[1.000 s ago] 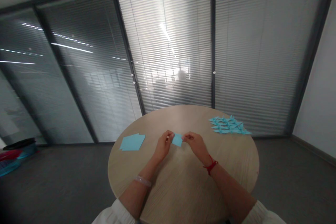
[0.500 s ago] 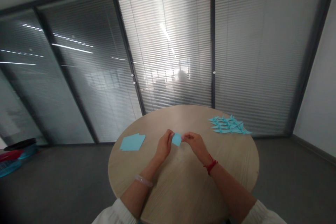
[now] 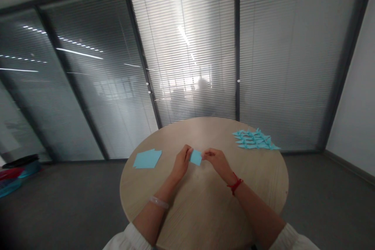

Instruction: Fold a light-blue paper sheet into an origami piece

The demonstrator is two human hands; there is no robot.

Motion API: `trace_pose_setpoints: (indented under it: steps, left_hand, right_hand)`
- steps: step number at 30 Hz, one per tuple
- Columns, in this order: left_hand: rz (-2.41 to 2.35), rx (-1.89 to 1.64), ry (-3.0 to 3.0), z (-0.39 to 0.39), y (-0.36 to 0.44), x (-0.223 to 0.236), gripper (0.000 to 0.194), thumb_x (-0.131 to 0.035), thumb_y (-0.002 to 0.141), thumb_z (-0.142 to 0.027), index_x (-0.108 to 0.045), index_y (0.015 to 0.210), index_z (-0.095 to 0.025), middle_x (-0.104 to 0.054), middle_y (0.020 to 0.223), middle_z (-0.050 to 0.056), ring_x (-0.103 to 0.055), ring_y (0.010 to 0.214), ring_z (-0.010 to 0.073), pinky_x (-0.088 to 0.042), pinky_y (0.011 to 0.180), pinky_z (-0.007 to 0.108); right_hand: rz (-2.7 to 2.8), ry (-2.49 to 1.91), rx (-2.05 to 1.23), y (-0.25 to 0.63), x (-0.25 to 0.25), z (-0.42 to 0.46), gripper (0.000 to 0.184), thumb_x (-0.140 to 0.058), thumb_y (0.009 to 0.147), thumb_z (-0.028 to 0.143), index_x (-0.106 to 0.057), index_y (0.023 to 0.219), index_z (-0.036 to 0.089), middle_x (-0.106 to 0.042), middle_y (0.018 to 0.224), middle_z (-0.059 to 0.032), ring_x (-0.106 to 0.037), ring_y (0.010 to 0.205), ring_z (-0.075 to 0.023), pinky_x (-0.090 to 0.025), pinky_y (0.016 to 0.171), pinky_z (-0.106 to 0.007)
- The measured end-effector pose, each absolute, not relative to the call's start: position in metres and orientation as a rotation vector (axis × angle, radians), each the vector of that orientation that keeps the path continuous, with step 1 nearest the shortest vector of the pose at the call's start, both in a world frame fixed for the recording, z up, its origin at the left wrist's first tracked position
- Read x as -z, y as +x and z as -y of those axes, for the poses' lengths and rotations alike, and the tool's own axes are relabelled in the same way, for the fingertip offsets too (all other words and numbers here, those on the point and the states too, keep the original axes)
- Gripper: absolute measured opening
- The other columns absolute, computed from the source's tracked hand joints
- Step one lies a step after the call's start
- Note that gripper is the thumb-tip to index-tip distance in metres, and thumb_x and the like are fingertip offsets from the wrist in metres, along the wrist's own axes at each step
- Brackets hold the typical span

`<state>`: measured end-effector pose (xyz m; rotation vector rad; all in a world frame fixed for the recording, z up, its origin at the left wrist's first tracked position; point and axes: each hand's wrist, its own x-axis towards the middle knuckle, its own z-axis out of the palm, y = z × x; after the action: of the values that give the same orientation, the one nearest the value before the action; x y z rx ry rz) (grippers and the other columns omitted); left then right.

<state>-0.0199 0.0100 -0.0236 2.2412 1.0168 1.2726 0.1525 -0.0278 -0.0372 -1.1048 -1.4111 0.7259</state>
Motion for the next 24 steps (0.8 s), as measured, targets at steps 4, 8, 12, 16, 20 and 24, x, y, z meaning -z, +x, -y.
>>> trace_pose_setpoints:
  steps: [4,8,12,16,20,24]
  left_hand:
    - [-1.006,-1.281,2.334,-0.0098,-0.0202,0.0233,0.029,-0.030,0.094,-0.037,-0.046,0.076,-0.020,-0.050,0.071,0.000,-0.048,0.069,0.0153,-0.036,0.065,0.026]
    - [-1.007,-1.272,2.416,-0.0097,-0.0209,0.0226,0.028,-0.028,0.095,-0.034,-0.045,0.077,-0.020,-0.050,0.071,0.001,-0.048,0.068,0.0155,-0.036,0.064,0.027]
    - [-1.008,-1.233,2.448,-0.0095,-0.0218,0.0212,0.030,-0.026,0.095,-0.035,-0.043,0.076,-0.020,-0.049,0.069,0.000,-0.047,0.066,0.0155,-0.036,0.063,0.027]
    - [-0.990,-1.185,2.451,-0.0086,-0.0214,0.0210,0.030,-0.027,0.095,-0.036,-0.044,0.075,-0.020,-0.049,0.068,0.000,-0.046,0.065,0.0154,-0.035,0.063,0.027]
    - [-0.947,-1.175,2.419,-0.0085,-0.0207,0.0222,0.031,-0.029,0.094,-0.038,-0.046,0.075,-0.020,-0.050,0.068,0.000,-0.046,0.066,0.0154,-0.035,0.064,0.027]
    - [-0.930,-1.189,2.353,-0.0107,-0.0216,0.0221,0.031,-0.032,0.093,-0.038,-0.049,0.075,-0.020,-0.051,0.068,0.000,-0.047,0.067,0.0157,-0.036,0.064,0.027]
  right_hand:
    - [1.417,-1.103,-0.751,0.1516,0.0378,0.0267,0.029,-0.064,0.070,0.045,-0.069,0.074,0.016,-0.070,0.072,-0.0044,-0.063,0.068,-0.0196,-0.047,0.065,-0.029]
    - [1.428,-1.079,-0.788,0.1504,0.0368,0.0260,0.030,-0.064,0.069,0.046,-0.066,0.072,0.016,-0.068,0.070,-0.0031,-0.061,0.068,-0.0180,-0.045,0.065,-0.027]
    - [1.437,-1.035,-0.834,0.1494,0.0352,0.0279,0.031,-0.063,0.071,0.047,-0.065,0.072,0.016,-0.067,0.072,-0.0030,-0.061,0.070,-0.0178,-0.045,0.067,-0.027]
    - [1.453,-1.004,-0.882,0.1484,0.0343,0.0295,0.034,-0.061,0.073,0.049,-0.066,0.075,0.016,-0.067,0.074,-0.0040,-0.061,0.072,-0.0189,-0.045,0.069,-0.029]
    - [1.481,-0.982,-0.900,0.1486,0.0349,0.0283,0.034,-0.062,0.073,0.049,-0.067,0.075,0.016,-0.068,0.074,-0.0036,-0.061,0.072,-0.0186,-0.045,0.070,-0.029]
    - [1.523,-1.026,-0.833,0.1503,0.0368,0.0260,0.033,-0.061,0.074,0.048,-0.068,0.074,0.015,-0.068,0.072,-0.0032,-0.061,0.069,-0.0180,-0.045,0.067,-0.027]
